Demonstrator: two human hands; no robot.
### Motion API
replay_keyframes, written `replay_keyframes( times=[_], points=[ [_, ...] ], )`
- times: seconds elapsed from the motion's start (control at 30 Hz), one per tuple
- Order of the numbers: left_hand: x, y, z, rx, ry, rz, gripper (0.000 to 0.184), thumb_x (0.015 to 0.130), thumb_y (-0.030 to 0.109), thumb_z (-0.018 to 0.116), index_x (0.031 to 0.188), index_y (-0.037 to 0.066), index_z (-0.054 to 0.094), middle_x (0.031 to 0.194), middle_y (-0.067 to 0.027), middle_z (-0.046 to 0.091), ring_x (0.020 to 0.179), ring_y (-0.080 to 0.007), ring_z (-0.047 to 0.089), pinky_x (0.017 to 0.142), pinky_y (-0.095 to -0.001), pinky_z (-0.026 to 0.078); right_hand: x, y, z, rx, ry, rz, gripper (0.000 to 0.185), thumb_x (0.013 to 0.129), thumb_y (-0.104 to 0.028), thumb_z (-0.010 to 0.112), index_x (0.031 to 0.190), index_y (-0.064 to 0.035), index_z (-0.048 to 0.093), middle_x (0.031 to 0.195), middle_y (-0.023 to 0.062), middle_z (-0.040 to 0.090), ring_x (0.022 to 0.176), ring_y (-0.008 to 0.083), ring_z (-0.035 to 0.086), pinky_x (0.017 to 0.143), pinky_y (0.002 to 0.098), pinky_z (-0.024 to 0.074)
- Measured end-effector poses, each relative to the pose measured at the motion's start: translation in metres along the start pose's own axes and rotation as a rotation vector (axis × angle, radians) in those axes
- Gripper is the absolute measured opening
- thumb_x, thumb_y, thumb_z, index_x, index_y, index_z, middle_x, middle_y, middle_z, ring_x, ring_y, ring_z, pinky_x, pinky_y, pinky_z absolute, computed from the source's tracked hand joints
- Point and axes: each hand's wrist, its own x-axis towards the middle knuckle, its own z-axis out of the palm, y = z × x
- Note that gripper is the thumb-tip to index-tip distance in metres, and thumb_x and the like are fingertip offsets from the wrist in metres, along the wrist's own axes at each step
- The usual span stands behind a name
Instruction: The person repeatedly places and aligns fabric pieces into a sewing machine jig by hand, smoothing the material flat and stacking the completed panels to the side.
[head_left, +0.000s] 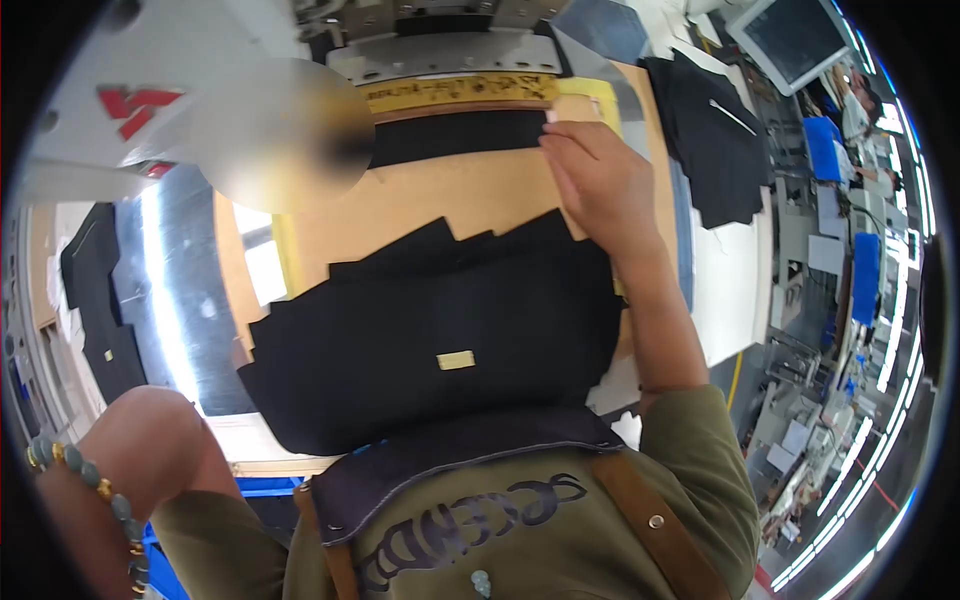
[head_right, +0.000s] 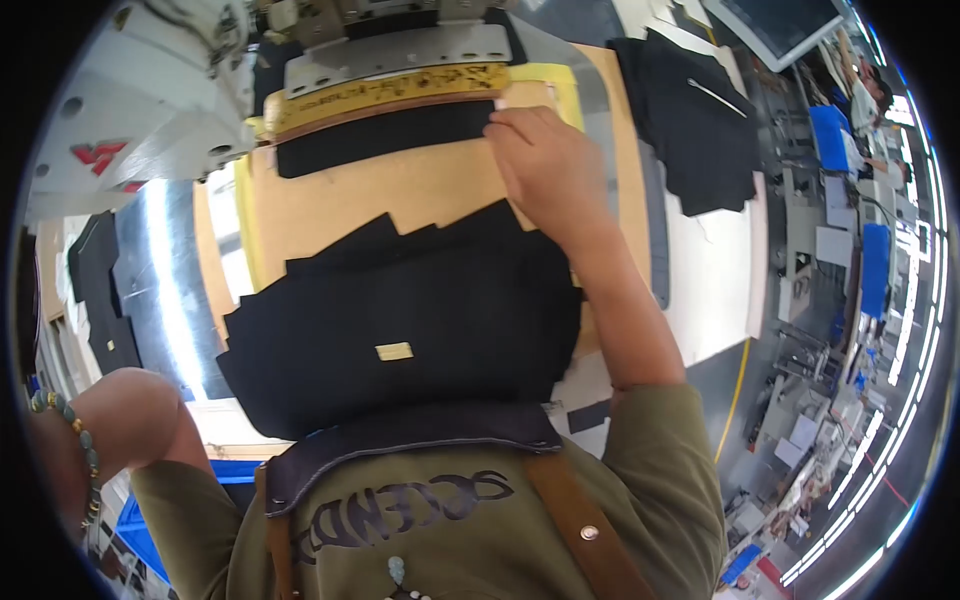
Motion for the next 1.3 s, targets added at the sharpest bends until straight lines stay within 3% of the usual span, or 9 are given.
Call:
replay_keyframes(
  times=[0.33,0.47,0.5,0.53,0.67,0.73,1.03,1.17,1.3],
  points=[
    [0.009,0.000,0.003,-0.068,0.073,0.093,0.034,0.100,0.024,0.054,0.127,0.006,0.062,0.132,-0.0069,0.062,0.125,-0.0243,0.055,0.105,-0.0384,0.045,0.000,0.003,-0.002,0.122,0.039,0.040,0.014,0.084,-0.007,0.074,0.098,-0.0051,0.074,0.101,0.0046,0.074,0.095,0.0244,0.070,0.077,0.0350,0.0571],
    [-0.028,-0.032,-0.001,-0.027,0.544,0.269,0.035,0.100,0.027,0.055,0.126,0.006,0.063,0.132,-0.0059,0.062,0.127,-0.0239,0.054,0.108,-0.0390,0.043,-0.005,-0.015,-0.031,0.499,-0.065,0.129,0.018,0.083,-0.011,0.078,0.099,-0.0040,0.075,0.099,0.0090,0.074,0.095,0.0292,0.070,0.080,0.0368,0.0561],
    [-0.067,-0.030,-0.040,-0.074,0.433,0.108,0.042,0.104,0.025,0.042,0.123,-0.007,0.060,0.123,-0.0174,0.063,0.114,-0.0292,0.060,0.105,-0.0403,0.044,-0.006,-0.024,-0.041,0.620,-0.126,0.151,0.019,0.083,-0.013,0.079,0.100,-0.0036,0.075,0.098,0.0101,0.074,0.094,0.0305,0.069,0.081,0.0375,0.0557],
    [-0.085,-0.060,-0.018,0.477,0.427,0.083,0.035,0.104,0.024,0.042,0.108,-0.001,0.066,0.105,-0.0176,0.070,0.097,-0.0290,0.067,0.088,-0.0380,0.052,-0.004,-0.034,-0.048,0.675,-0.221,0.096,0.023,0.083,-0.015,0.080,0.102,-0.0035,0.074,0.100,0.0106,0.073,0.095,0.0310,0.068,0.082,0.0378,0.0545],
    [-0.123,-0.106,0.021,0.588,-0.360,-0.730,0.031,0.087,0.013,0.075,0.114,-0.002,0.068,0.118,-0.0151,0.068,0.108,-0.0299,0.063,0.092,-0.0399,0.051,-0.010,-0.077,-0.051,0.664,-0.398,-0.007,0.032,0.082,-0.018,0.082,0.109,-0.0039,0.072,0.107,0.0099,0.068,0.097,0.0286,0.063,0.083,0.0380,0.0508],
    [-0.144,-0.116,0.033,0.707,-0.501,-0.651,0.040,0.077,0.007,0.083,0.114,0.001,0.069,0.117,-0.0141,0.067,0.108,-0.0316,0.063,0.092,-0.0398,0.052,-0.011,-0.083,-0.051,0.614,-0.415,0.001,0.031,0.081,-0.017,0.081,0.107,-0.0042,0.070,0.108,0.0094,0.065,0.098,0.0276,0.062,0.083,0.0385,0.0499],
    [-0.146,-0.109,0.047,0.858,-0.497,-0.430,0.034,0.071,0.004,0.085,0.103,0.003,0.073,0.117,-0.0123,0.069,0.110,-0.0314,0.065,0.089,-0.0403,0.054,-0.015,-0.092,-0.057,0.870,-0.361,0.048,0.015,0.082,-0.008,0.078,0.089,-0.0051,0.064,0.093,0.0058,0.067,0.084,0.0271,0.065,0.073,0.0374,0.0509],
    [-0.132,-0.095,0.034,0.509,-0.433,-0.652,0.023,0.076,0.000,0.082,0.097,0.003,0.073,0.088,-0.0075,0.073,0.086,-0.0255,0.070,0.076,-0.0333,0.055,-0.006,-0.086,-0.084,1.063,-0.386,0.083,0.013,0.083,-0.005,0.078,0.089,-0.0054,0.067,0.087,0.0068,0.070,0.080,0.0261,0.068,0.070,0.0358,0.0517],
    [-0.119,-0.099,0.020,0.494,-0.259,-0.728,0.016,0.082,-0.001,0.079,0.097,0.000,0.071,0.087,-0.0070,0.072,0.082,-0.0165,0.067,0.075,-0.0284,0.052,0.012,-0.077,-0.085,0.828,-0.283,0.187,0.016,0.087,-0.009,0.074,0.102,-0.0030,0.073,0.090,0.0105,0.072,0.082,0.0290,0.068,0.072,0.0355,0.0521]
  ],
)
